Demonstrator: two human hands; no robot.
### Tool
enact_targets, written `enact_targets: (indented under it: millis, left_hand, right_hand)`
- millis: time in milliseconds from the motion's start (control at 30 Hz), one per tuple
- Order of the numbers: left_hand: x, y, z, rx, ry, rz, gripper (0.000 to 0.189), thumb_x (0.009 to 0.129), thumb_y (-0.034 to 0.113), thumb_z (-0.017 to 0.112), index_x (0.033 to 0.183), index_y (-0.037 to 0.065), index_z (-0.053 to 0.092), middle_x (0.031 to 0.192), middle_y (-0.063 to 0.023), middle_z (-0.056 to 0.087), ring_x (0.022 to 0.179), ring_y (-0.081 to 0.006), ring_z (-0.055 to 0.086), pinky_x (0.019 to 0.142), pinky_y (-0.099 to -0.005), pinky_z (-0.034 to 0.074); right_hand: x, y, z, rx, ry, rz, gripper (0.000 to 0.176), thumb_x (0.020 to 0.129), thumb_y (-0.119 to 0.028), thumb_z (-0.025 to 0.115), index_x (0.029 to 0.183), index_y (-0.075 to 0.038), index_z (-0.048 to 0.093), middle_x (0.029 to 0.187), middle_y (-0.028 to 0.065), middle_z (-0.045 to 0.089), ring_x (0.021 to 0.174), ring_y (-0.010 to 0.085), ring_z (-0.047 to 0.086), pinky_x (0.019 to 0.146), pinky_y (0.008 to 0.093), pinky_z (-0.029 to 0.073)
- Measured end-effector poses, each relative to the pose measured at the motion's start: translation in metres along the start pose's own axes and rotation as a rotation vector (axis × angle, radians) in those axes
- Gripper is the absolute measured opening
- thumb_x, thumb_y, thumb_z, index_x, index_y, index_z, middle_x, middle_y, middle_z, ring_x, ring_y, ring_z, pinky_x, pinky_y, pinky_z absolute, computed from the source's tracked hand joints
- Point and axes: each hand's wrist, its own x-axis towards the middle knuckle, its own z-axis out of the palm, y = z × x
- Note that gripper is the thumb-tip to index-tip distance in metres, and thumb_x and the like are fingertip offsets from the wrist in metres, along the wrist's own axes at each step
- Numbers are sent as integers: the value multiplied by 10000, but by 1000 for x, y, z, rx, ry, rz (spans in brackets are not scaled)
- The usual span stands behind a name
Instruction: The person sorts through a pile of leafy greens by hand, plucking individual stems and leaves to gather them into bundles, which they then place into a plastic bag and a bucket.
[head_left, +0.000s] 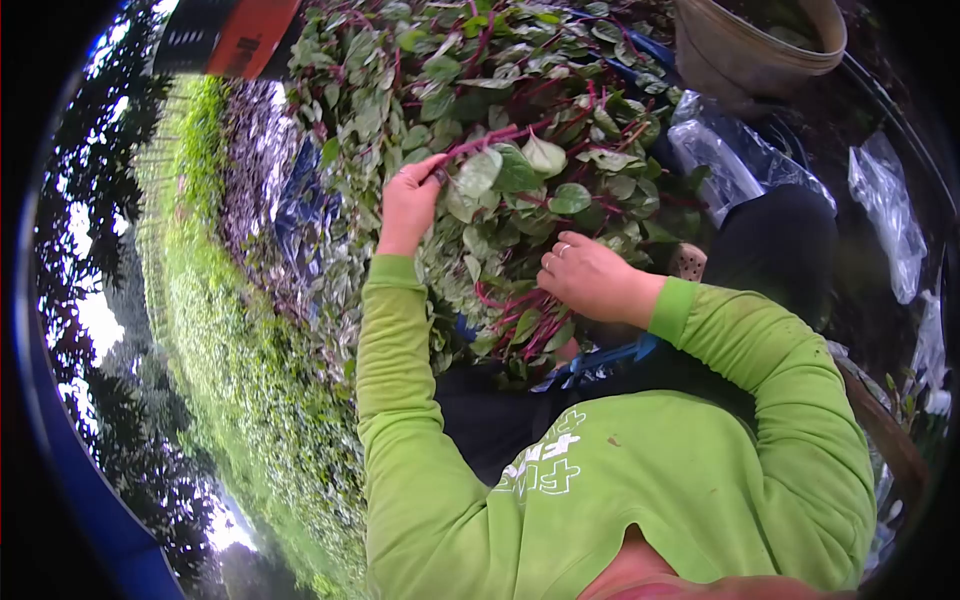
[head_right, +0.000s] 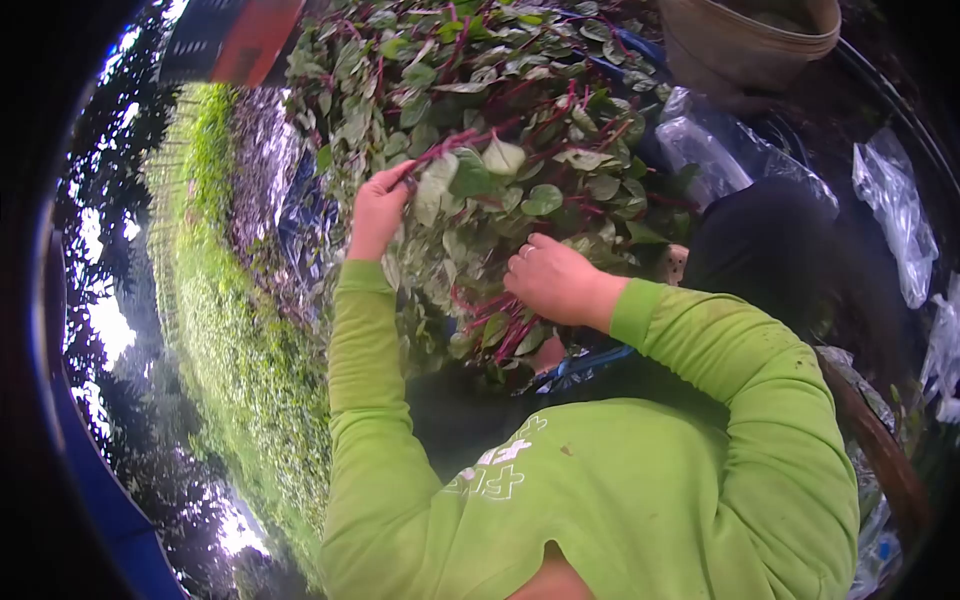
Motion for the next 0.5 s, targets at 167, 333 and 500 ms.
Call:
enact_targets:
  millis: [167,333,500]
  left_hand:
    - [-45,-34,28,-37,33,-58,329,903,1,663,1220,41,744,983,-33,703,886,-123,640,825,-267,502]
    - [-81,-35,53,-126,-92,-35,469,898,-54,579,1335,71,691,1051,11,658,925,-90,599,848,-235,478]
    - [-116,-1,45,-253,-482,-222,506,872,-54,586,1349,79,691,1127,-21,646,1022,-99,609,855,-223,458]
  right_hand:
    - [2,-19,-16,79,-158,44,117,838,-155,611,890,-69,672,1094,117,666,1124,282,642,1014,409,473]
    - [3,-18,-18,-56,123,-8,174,849,-167,609,919,-27,685,1495,211,487,1427,372,446,1199,501,352]
    - [5,-2,-6,3,193,6,197,847,-154,600,944,-14,697,1336,164,600,1303,332,549,1247,527,288]
